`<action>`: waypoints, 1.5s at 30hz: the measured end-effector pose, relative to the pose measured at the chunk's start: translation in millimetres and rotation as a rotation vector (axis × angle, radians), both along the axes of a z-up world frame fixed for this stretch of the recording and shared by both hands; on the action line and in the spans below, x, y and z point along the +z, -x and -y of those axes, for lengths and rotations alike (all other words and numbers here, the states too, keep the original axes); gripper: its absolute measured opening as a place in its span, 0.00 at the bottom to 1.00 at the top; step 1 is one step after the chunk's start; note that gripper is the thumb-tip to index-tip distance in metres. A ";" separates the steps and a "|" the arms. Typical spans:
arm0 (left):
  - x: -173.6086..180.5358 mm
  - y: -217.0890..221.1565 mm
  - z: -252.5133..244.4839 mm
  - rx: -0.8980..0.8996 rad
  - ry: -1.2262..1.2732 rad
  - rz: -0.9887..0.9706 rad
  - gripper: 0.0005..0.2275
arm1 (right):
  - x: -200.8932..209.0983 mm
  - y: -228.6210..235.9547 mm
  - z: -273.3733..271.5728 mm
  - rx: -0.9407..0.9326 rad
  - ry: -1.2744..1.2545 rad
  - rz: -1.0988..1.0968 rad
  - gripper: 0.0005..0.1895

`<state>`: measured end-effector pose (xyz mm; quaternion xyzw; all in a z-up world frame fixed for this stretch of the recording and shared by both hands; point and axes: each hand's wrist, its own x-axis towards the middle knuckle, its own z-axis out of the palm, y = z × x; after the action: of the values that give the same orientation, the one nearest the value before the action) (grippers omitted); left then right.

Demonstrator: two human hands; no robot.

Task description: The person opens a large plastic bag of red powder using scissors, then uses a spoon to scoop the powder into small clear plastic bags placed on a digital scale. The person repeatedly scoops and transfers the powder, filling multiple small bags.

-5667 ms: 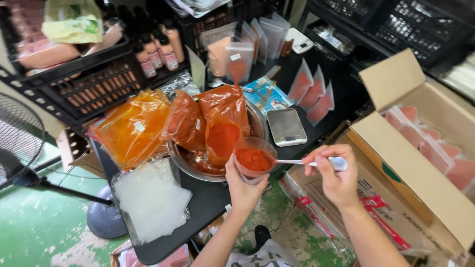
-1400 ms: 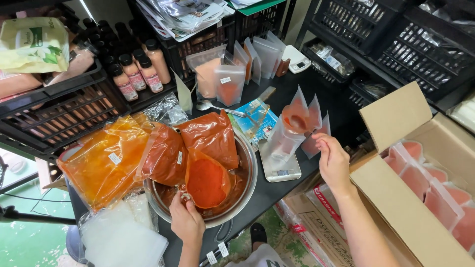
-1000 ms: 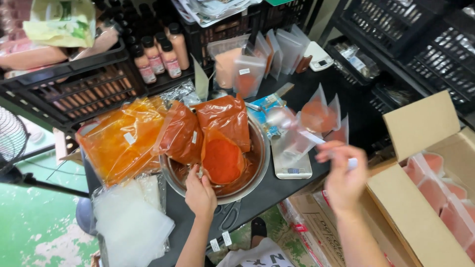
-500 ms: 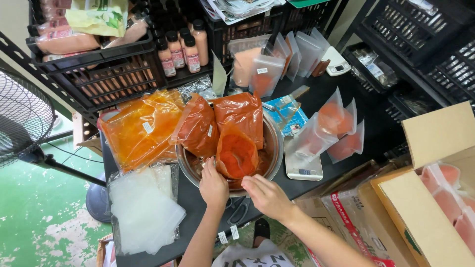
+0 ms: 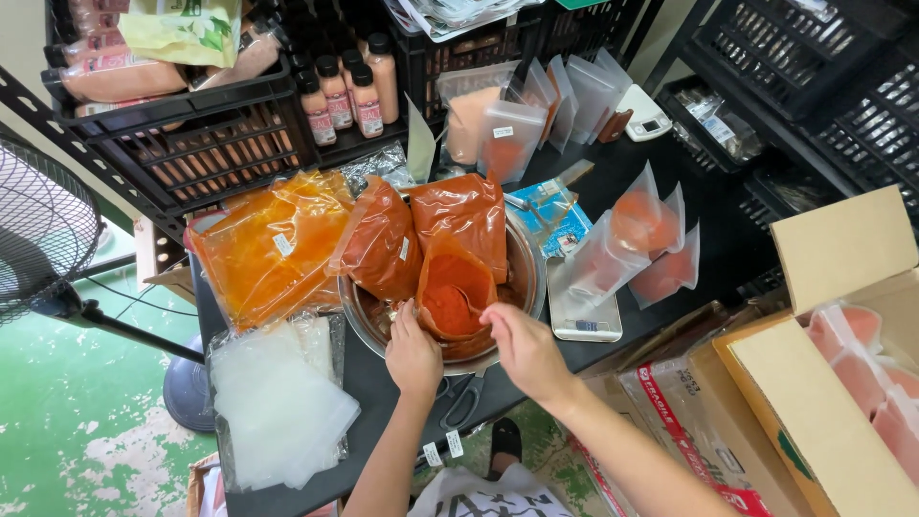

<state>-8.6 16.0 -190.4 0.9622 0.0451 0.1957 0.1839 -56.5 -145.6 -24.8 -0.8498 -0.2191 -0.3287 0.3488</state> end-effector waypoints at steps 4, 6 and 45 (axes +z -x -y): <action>1.8 0.8 -0.7 -0.008 0.043 -0.018 0.28 | 19.2 -8.1 18.2 0.004 -0.092 -0.083 0.11; 0.4 0.1 -1.0 -0.017 0.044 -0.035 0.28 | 27.8 -12.2 24.8 0.007 -0.168 -0.163 0.07; 8.7 0.6 -0.1 -0.078 -0.008 -0.231 0.29 | 13.1 -39.7 42.1 -0.099 0.004 -0.400 0.08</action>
<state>-9.3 16.2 -181.7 0.9801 0.0279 0.0765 0.1812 -16.8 -187.7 -11.7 -0.9085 -0.1042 -0.1699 0.3673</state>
